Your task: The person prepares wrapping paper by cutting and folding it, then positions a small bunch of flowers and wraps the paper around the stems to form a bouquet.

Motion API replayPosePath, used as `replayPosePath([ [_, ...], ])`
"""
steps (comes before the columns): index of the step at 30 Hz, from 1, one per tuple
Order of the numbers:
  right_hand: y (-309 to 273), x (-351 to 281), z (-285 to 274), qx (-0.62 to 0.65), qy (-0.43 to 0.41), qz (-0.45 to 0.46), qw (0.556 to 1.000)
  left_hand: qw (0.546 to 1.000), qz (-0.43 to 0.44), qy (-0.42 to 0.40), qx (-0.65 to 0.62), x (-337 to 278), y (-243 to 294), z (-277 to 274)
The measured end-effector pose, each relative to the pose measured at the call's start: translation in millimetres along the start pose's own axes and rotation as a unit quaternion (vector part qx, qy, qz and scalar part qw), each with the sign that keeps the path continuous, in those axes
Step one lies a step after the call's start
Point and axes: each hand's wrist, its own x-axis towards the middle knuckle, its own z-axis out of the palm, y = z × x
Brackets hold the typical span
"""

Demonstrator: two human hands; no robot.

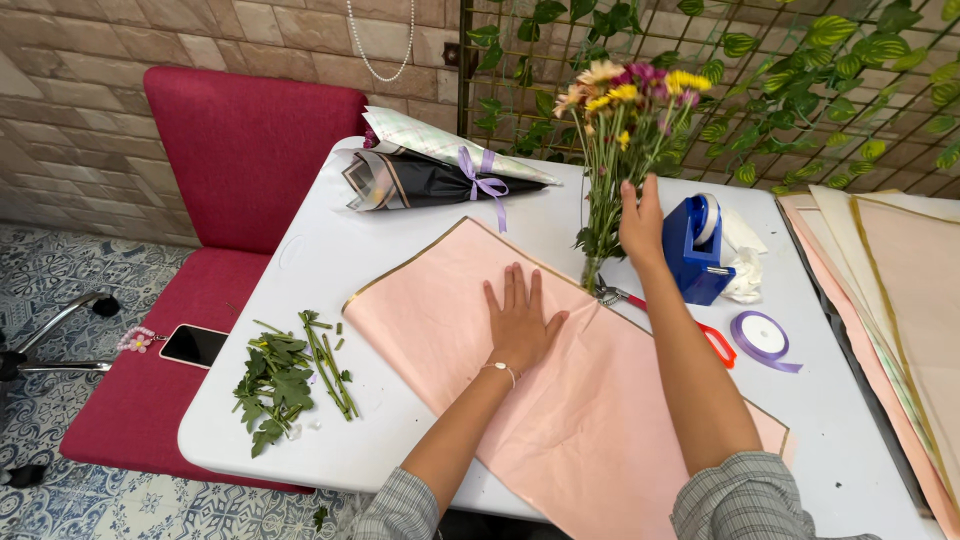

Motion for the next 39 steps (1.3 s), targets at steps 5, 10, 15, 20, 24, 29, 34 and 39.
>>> replayPosePath([
  [5, 28.0, 65.9, -1.9, -0.089, 0.011, -0.294, 0.951, 0.998, 0.007, 0.041, -0.055, 35.9, -4.5, 11.7],
  [10, -18.5, -1.3, 23.9, -0.219, -0.108, -0.273, 0.931, 0.879, 0.039, 0.245, -0.407, 69.4, -40.1, 33.9],
  [15, 51.5, -38.6, 66.2, -0.269, -0.182, -0.282, 0.903, 0.891, 0.035, 0.224, -0.394, 43.2, -29.1, -3.4],
  [20, 10.0, -84.8, 49.9, -0.267, -0.17, -0.245, 0.916, 0.902, 0.039, 0.204, -0.378, 32.5, -37.1, -18.1],
  [24, 26.7, -97.3, 46.2, -0.393, -0.179, -0.258, 0.864, 0.908, 0.036, 0.194, -0.369, 29.8, -46.0, -21.7],
  [29, -0.2, -106.7, 45.9, -0.283, -0.131, -0.291, 0.904, 0.915, 0.005, 0.194, -0.354, 10.6, -79.4, -19.4],
  [34, -45.8, -94.6, 100.1, -0.258, -0.132, -0.316, 0.904, 0.92, -0.037, 0.203, -0.332, -9.2, -120.9, 1.4],
  [39, -42.2, -50.0, 206.0, -0.294, -0.173, -0.417, 0.842, 0.983, -0.057, 0.174, -0.022, -45.5, -101.6, -4.8],
])
